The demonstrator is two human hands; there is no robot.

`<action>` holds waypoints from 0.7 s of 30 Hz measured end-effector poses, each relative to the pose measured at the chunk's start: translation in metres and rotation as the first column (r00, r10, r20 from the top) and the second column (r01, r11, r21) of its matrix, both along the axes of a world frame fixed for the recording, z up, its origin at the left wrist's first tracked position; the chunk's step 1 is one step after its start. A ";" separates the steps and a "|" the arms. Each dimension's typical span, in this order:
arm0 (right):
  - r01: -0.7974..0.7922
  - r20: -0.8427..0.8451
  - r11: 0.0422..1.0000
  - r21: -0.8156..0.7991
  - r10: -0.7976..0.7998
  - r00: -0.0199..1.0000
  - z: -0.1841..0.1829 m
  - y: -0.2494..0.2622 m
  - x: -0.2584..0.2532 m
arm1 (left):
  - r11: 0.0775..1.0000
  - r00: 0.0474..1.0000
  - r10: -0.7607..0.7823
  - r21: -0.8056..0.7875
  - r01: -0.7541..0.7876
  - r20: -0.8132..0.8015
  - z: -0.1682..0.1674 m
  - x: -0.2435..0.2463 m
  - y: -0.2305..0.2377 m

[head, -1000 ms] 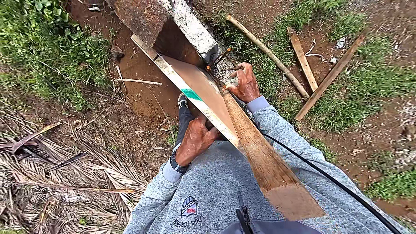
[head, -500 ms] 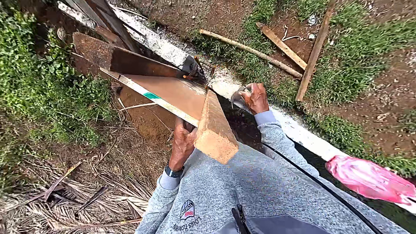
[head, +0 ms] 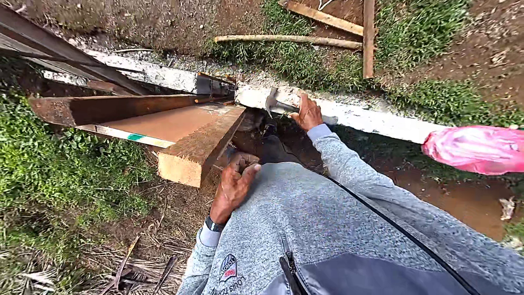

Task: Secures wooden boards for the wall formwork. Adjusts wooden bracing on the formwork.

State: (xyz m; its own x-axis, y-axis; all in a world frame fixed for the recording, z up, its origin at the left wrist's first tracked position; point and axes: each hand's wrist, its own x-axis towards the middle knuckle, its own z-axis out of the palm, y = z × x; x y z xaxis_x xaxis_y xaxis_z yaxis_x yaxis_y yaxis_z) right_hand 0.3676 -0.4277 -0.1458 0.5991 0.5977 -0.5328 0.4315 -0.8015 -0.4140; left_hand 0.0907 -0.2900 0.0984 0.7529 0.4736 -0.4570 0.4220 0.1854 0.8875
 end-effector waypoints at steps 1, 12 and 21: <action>0.007 0.029 1.000 -0.001 -0.007 1.000 -0.002 -0.007 -0.003 | 1.000 1.000 -0.013 -0.011 0.013 0.010 -0.001 0.001 -0.001; -0.105 -0.339 0.934 0.341 0.226 0.913 0.040 -0.042 -0.121 | 0.940 0.951 -0.254 -0.189 0.285 0.175 0.007 0.040 -0.029; 0.066 -0.283 0.926 0.372 0.045 0.958 0.061 -0.086 -0.143 | 1.000 0.973 0.014 -0.014 -0.011 0.229 0.006 0.107 -0.017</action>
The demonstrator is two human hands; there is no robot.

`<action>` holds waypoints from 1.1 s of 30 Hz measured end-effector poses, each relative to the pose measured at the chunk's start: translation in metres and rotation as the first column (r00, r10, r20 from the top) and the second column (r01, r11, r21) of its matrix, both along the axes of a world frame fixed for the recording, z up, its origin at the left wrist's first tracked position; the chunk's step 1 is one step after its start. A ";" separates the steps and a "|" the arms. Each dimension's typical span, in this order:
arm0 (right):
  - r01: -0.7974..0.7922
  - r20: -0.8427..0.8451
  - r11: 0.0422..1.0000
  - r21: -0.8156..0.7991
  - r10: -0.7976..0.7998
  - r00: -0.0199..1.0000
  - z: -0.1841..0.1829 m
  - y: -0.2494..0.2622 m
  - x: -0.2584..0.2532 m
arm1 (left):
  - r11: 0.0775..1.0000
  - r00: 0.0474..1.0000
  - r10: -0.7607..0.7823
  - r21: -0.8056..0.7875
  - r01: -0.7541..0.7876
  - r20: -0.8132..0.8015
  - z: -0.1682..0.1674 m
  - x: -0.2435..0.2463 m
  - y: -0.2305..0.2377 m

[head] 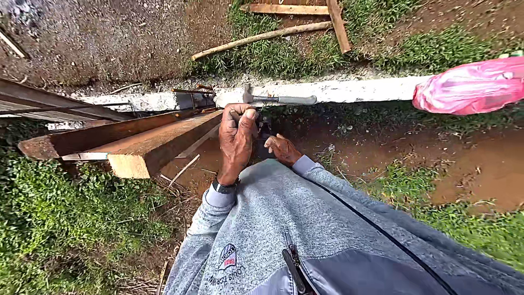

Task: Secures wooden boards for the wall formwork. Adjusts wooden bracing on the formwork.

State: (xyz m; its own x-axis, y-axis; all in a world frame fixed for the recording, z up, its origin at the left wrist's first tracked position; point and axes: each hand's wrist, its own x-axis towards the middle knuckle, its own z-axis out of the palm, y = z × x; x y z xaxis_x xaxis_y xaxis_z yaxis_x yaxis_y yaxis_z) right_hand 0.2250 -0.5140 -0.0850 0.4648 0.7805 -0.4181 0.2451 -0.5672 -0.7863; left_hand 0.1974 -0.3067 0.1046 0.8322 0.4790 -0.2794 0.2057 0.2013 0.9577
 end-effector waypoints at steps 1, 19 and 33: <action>0.023 -0.035 1.000 -0.017 -0.024 0.999 0.004 -0.006 -0.001 | 0.998 0.998 0.053 -0.044 -0.052 0.022 -0.008 0.010 -0.001; 0.234 0.154 0.948 0.215 -0.269 0.951 0.122 -0.075 0.025 | 0.819 0.991 0.047 0.573 0.032 -0.122 -0.124 0.066 -0.010; 0.347 0.317 0.809 0.475 -0.525 0.790 0.168 -0.068 0.020 | 0.741 0.769 -0.588 -0.213 0.636 0.252 0.078 -0.078 -0.048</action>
